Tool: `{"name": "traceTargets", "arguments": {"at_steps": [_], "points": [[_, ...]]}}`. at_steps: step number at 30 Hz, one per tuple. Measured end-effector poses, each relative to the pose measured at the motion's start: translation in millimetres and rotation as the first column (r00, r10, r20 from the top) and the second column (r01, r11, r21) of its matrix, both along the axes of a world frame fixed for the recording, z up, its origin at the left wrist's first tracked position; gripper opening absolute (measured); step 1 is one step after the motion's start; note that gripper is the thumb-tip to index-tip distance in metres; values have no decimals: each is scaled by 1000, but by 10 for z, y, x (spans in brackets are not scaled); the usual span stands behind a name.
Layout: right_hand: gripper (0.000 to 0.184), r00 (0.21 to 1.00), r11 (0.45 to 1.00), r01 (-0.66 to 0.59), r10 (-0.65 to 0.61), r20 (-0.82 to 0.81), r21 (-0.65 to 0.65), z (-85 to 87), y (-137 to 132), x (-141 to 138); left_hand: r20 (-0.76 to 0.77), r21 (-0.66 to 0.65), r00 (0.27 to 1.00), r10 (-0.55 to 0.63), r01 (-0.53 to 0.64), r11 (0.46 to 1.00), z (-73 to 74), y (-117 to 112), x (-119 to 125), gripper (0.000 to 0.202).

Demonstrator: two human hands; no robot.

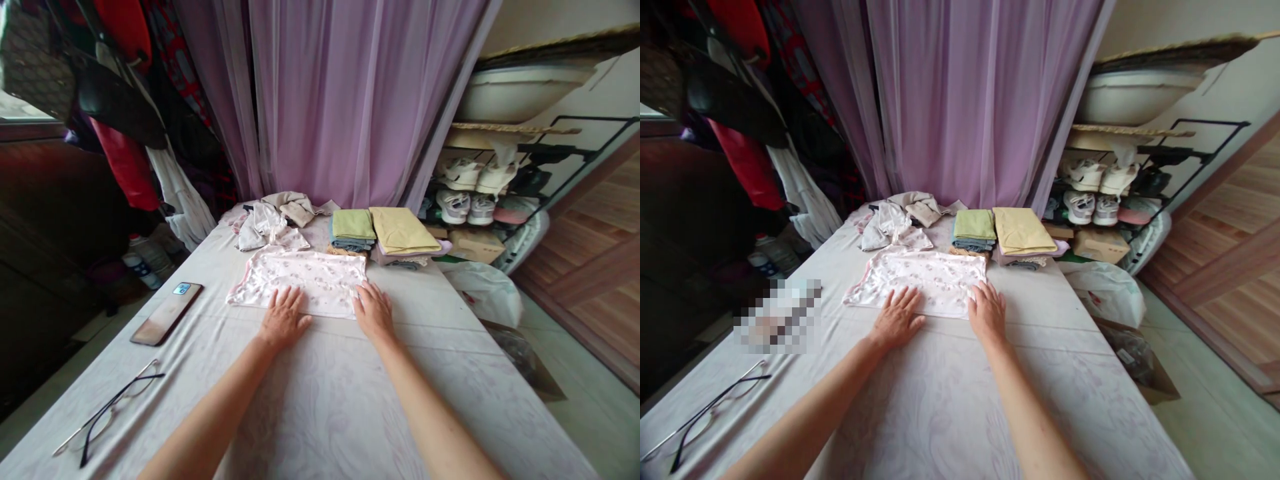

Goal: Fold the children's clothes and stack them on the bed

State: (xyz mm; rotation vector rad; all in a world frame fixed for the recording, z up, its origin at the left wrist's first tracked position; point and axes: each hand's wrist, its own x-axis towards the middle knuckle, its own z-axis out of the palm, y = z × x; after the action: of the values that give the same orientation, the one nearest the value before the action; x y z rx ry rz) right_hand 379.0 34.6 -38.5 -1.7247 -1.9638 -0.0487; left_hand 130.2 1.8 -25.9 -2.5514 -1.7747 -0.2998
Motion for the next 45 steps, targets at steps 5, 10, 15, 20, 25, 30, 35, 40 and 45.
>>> {"name": "traceTargets", "arguments": {"at_steps": [5,10,15,20,25,30,35,40,45], "points": [[46,940,940,-302,321,116,-155,107,-110,-478,-44,-44,980,196,-198,979,26,-69,-677,61],[50,932,922,-282,329,153,-267,63,-157,-532,-19,-34,977,211,-212,977,-26,-127,-893,60],[51,955,943,-148,216,206,-299,6,-232,-253,4,-20,974,226,-226,974,-65,-117,-886,60],[49,973,955,-13,80,216,-298,-5,-383,-96,24,-11,978,209,-209,978,-37,-125,-880,58],[43,982,985,6,27,188,-175,-7,-435,-58,63,22,975,211,-213,977,15,-169,-879,51],[40,986,996,2,13,168,-86,-71,-399,-2,138,121,953,269,-285,951,12,-210,-895,45],[38,987,999,1,8,160,-53,-131,-381,8,178,162,959,221,-250,955,-23,-188,-915,39],[37,990,999,10,-5,140,-35,-164,-371,11,183,198,963,199,-235,952,-43,-169,-924,35],[37,989,1000,-7,9,146,-15,-193,-358,26,172,181,958,230,-260,948,-22,-205,-901,35]]}}
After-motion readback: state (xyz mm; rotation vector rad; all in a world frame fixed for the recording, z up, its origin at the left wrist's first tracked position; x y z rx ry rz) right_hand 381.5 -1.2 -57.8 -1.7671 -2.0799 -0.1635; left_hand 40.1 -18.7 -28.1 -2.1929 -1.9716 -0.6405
